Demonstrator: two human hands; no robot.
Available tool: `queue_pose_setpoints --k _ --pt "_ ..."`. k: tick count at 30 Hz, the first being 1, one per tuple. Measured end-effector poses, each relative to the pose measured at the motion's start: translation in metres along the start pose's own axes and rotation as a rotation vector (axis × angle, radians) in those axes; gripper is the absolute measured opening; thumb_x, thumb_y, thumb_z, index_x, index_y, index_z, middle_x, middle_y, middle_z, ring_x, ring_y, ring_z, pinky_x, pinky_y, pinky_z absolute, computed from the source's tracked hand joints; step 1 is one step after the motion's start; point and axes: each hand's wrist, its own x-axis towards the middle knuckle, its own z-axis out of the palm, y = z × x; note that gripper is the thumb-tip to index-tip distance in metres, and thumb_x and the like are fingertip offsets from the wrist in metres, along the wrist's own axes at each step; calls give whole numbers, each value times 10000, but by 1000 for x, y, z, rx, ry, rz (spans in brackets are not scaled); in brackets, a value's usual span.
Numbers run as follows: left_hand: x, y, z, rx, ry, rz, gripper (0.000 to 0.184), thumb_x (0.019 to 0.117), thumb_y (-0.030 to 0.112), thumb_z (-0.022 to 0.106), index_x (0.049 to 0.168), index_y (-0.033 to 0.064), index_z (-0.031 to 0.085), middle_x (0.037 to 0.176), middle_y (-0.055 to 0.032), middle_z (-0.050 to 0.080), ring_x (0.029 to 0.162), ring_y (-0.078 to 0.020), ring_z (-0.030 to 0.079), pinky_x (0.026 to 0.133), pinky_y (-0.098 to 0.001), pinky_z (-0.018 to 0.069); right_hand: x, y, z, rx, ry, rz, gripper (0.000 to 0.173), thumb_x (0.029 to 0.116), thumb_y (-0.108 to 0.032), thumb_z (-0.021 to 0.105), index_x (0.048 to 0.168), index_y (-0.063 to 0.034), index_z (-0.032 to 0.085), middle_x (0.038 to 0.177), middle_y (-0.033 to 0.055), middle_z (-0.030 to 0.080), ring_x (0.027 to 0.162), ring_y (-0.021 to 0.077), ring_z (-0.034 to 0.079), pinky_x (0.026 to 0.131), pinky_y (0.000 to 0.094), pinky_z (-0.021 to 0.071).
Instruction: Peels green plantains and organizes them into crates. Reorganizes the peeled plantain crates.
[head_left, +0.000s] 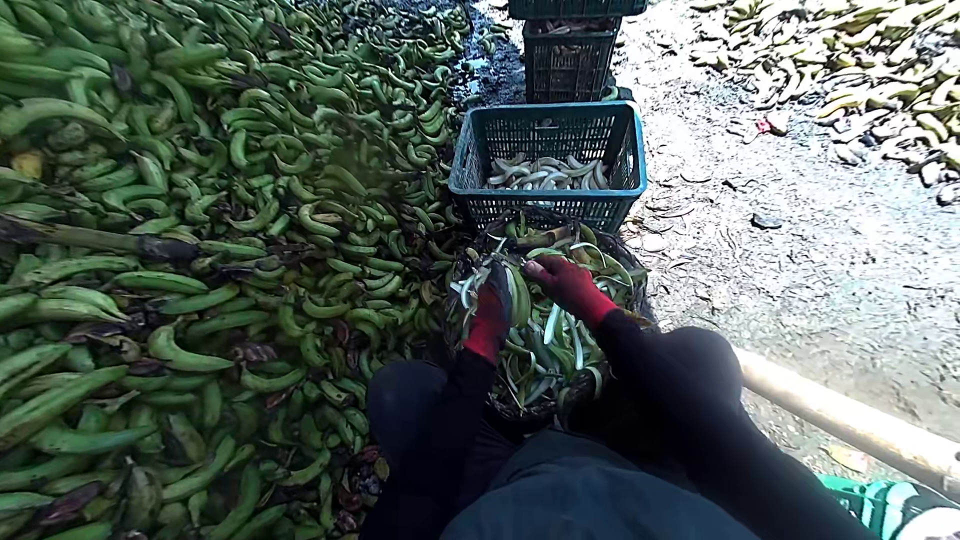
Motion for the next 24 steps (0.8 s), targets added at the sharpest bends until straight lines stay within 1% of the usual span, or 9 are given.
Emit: queue_pose_setpoints --k 2,4,7,10,11,14,19,22,24 --pt "2 -16 1 -135 -62 15 449 1124 296 348 1484 74 499 1361 -189 608 1194 -295 618 1024 -499 497 9 6 -5 55 -43 109 552 1074 -585 352 1197 -148 667 1060 167 705 1022 387 669 863 699 469" --pt "13 -28 3 -463 -21 -127 499 1112 458 309 1368 137 592 1119 -120 685 907 -220 674 785 -430 586 3 16 6 26 126 7 528 1056 -604 387 1171 -170 665 1001 135 682 914 351 667 759 649 507" --pt "11 -26 -14 -866 -62 -284 557 1036 640 351 1316 220 586 1054 -35 667 875 -147 642 736 -370 567 -19 18 22 -140 213 -349 471 996 -549 529 1177 -152 706 1103 128 672 1059 323 637 950 596 472" --pt "12 -18 -19 -1176 -239 -336 433 1013 556 468 1206 199 617 943 1 657 744 -98 638 613 -272 559 -30 20 32 -260 284 -517 534 974 -623 500 1136 -175 742 1113 154 694 1086 355 647 982 610 449" --pt "9 -14 -17 -1170 -264 -326 381 1017 503 470 1183 196 620 916 12 651 713 -84 634 576 -252 548 -29 19 33 -255 297 -487 543 980 -615 484 1133 -164 744 1091 159 695 1056 362 653 957 609 455" --pt "-4 -12 -7 -876 -193 -147 355 1080 384 401 1331 220 592 1086 -1 665 861 -99 629 709 -294 546 -18 13 31 -164 184 -267 522 1026 -558 447 1186 -140 715 1087 154 682 1036 359 650 928 626 465" --pt "0 -26 7 -887 -153 -317 419 1091 464 352 1297 193 596 1053 -40 673 892 -158 650 769 -372 567 1 26 33 65 -35 78 544 1044 -621 410 1201 -173 676 1056 147 702 992 368 672 852 690 488" --pt "2 -34 0 -937 -251 -321 384 1074 452 426 1318 218 608 948 -29 682 745 -128 647 660 -297 568 -1 39 27 46 95 200 565 1045 -623 406 1209 -145 661 1048 197 698 976 430 668 800 716 481" --pt "5 -32 -4 -879 -200 -344 395 1061 487 435 1274 227 644 920 -18 685 684 -117 624 592 -275 541 -7 47 25 79 178 164 546 1046 -620 409 1224 -165 653 1035 171 695 920 399 668 770 688 498"
